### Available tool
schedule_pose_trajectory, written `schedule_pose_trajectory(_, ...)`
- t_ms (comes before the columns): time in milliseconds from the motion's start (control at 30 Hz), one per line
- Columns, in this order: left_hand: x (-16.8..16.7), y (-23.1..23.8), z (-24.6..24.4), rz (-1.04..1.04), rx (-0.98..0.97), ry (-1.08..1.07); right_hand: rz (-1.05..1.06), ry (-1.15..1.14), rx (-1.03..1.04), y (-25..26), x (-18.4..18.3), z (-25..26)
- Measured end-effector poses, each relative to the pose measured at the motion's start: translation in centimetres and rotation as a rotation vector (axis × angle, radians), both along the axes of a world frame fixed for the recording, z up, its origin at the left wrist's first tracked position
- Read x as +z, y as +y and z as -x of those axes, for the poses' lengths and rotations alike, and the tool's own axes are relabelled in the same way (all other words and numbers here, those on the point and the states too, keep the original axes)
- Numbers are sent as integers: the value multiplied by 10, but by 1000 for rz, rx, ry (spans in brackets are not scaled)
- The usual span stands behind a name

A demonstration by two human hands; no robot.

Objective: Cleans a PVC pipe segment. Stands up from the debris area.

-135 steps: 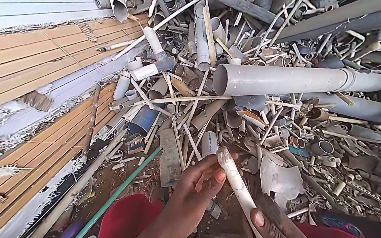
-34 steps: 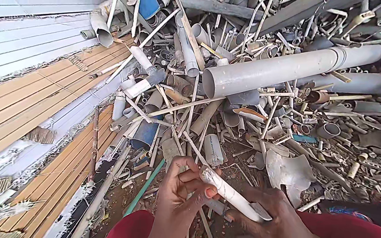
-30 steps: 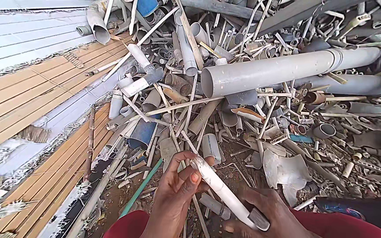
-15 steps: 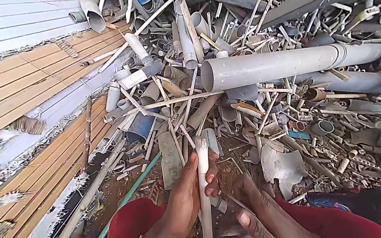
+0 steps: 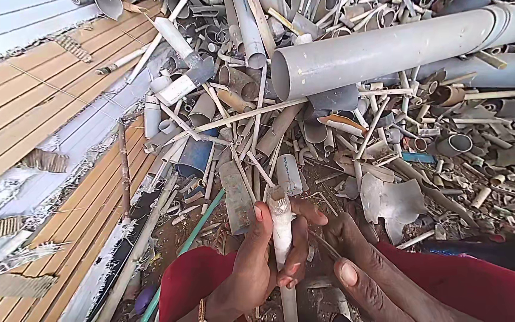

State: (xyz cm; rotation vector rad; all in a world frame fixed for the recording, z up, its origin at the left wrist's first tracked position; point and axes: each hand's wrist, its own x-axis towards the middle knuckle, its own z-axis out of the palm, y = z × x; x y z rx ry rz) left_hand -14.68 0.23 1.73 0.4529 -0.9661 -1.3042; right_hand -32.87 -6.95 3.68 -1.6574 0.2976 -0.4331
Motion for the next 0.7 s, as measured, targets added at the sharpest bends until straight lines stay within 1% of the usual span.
schedule_pose_trajectory(100,-2,-1,2,-62,37,5,40,-46,3,-3,-2,-3)
schedule_pose_trajectory(200,-2,0,4,-117,50,-7,175,-113,31,-8,-2,-5)
schedule_pose_trajectory(267,-3,1,5,-138,54,-11,210,-144,17,-7,-4,-6)
schedule_pose_trajectory(433,-3,3,5,-133,78,-3,78,-118,-73,0,-12,-12)
schedule_pose_trajectory(700,-3,4,9,-171,110,55,-41,-145,-107,8,-16,-21)
